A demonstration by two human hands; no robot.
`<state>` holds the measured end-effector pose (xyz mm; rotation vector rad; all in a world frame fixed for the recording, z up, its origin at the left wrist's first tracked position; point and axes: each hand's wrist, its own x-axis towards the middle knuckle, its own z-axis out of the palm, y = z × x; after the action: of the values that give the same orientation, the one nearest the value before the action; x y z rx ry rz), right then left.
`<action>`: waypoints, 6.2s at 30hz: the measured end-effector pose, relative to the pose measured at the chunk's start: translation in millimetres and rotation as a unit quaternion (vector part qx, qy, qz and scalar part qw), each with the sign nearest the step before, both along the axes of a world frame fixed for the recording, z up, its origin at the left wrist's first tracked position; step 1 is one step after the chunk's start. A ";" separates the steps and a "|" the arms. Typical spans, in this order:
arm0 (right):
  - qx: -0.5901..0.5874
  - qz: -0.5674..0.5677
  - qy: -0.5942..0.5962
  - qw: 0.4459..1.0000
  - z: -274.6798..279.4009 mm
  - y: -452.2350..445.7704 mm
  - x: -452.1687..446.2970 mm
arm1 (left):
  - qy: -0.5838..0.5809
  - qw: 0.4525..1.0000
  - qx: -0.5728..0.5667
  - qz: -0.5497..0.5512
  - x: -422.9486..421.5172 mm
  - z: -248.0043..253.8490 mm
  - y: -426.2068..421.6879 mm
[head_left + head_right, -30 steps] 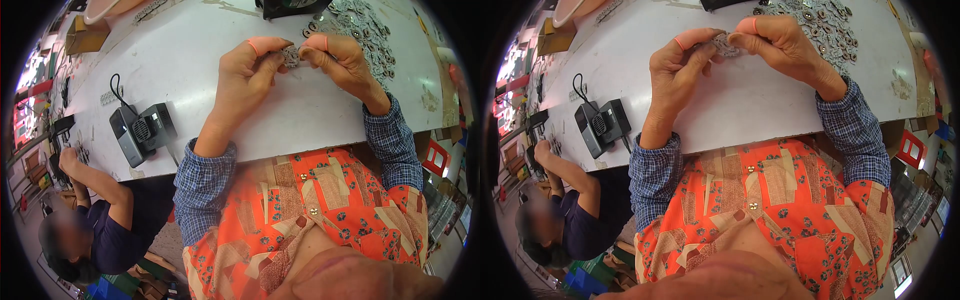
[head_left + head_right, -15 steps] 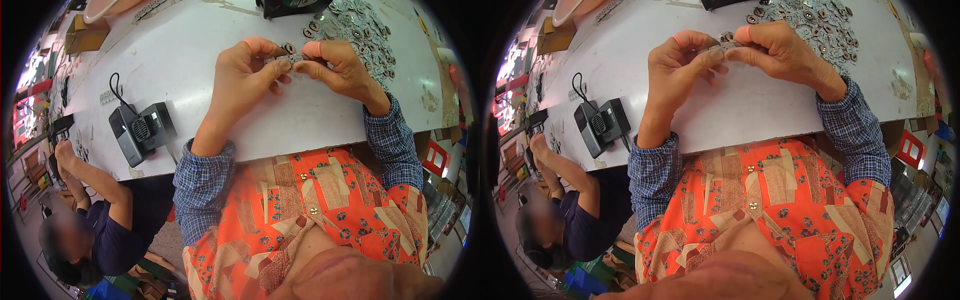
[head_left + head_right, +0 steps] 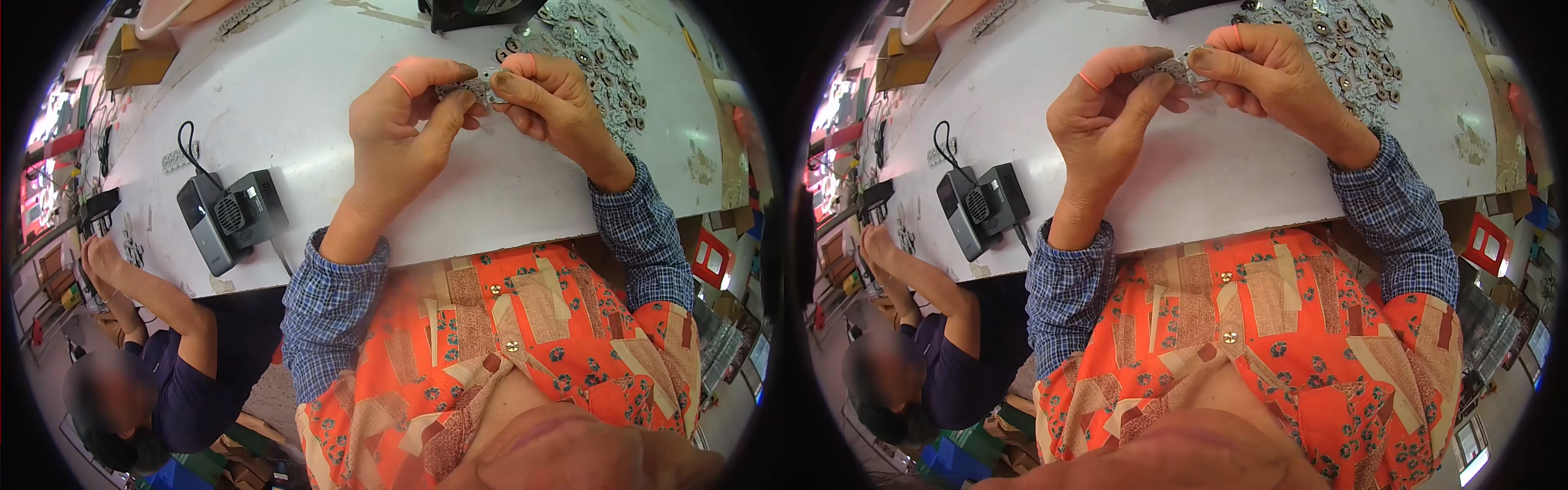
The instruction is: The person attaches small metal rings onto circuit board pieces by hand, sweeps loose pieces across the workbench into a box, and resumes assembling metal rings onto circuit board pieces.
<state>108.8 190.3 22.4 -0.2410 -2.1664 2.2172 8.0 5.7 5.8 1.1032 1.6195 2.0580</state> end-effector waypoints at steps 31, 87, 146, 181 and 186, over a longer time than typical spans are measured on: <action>0.336 -0.088 0.106 0.932 -7.8 8.1 -3.4 | -0.091 0.991 -0.098 0.012 -3.5 7.3 -2.9; 0.212 0.090 0.094 0.969 3.1 6.4 1.4 | -0.185 0.973 -0.092 -0.103 -8.4 6.9 -5.9; 0.021 -0.091 0.010 0.996 -10.9 3.1 -2.9 | 0.161 0.985 -0.049 -0.034 8.8 -3.3 4.7; 0.194 0.022 0.072 0.978 3.0 -0.5 2.9 | -0.180 0.982 -0.042 -0.036 -4.5 1.8 3.8; 0.234 0.028 0.126 0.964 -4.5 -3.3 0.6 | -0.161 0.985 -0.045 -0.030 -2.3 -0.4 5.4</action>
<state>109.4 187.0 17.9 0.1122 -2.4755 1.5790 5.8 11.1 5.4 0.7331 1.4832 1.9804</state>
